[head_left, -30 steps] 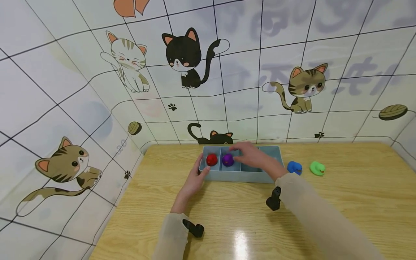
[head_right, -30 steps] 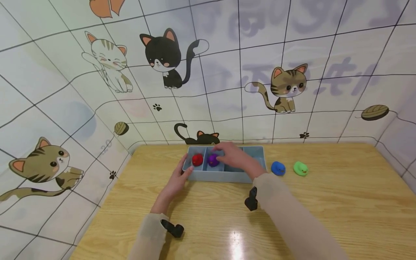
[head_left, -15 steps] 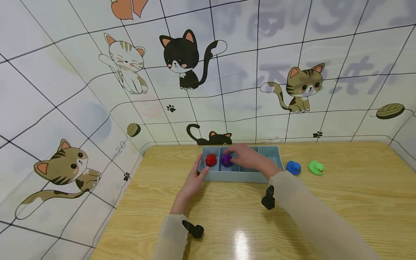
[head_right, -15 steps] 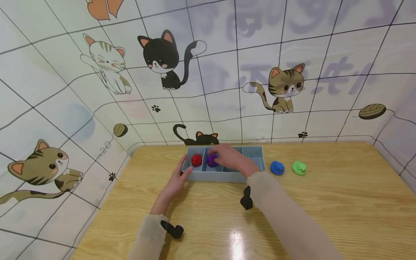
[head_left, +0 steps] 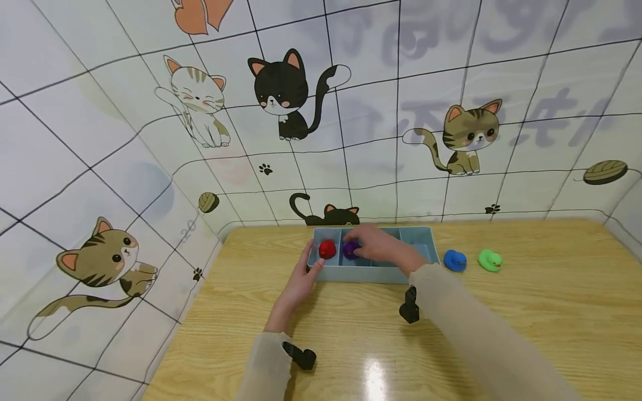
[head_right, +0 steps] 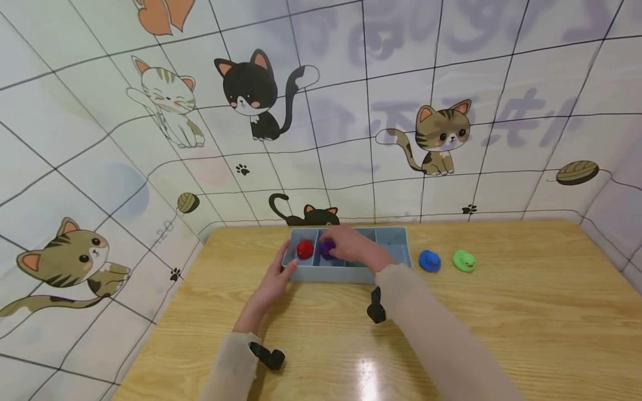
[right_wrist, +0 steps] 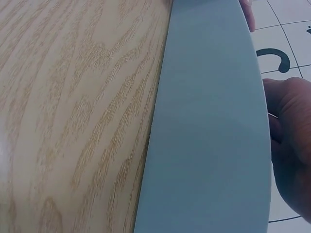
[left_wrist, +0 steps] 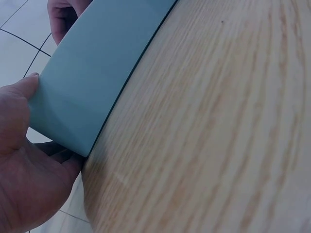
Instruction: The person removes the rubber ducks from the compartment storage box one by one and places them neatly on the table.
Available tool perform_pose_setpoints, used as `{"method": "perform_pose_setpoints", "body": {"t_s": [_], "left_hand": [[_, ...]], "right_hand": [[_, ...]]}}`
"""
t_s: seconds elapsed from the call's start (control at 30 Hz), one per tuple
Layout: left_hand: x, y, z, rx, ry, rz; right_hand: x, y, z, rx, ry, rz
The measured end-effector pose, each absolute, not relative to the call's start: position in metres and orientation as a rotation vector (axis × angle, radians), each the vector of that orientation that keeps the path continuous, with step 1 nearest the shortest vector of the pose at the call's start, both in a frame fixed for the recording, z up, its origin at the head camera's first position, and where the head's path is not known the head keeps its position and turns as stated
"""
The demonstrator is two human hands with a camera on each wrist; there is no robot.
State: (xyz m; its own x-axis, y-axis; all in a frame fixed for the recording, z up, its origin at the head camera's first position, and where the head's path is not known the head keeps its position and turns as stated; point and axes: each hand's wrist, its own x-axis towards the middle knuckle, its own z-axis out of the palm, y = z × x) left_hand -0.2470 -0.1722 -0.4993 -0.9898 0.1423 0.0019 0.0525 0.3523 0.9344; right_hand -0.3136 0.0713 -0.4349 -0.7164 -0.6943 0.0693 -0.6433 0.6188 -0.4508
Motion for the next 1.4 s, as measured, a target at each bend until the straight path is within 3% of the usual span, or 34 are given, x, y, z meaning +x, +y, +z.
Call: {"method": "perform_pose_setpoints", "body": {"t_s": [0.8,1.4], "left_hand": [[-0.246,-0.173,-0.499,0.216,2.512,1.73],[-0.248,-0.171,-0.498,0.192,2.518,1.738]], "right_hand": [[-0.314,0.063,-0.445,-1.141,2.748,-0.594],[-0.31,0.07,-0.431,-1.19,2.715,-0.672]]}}
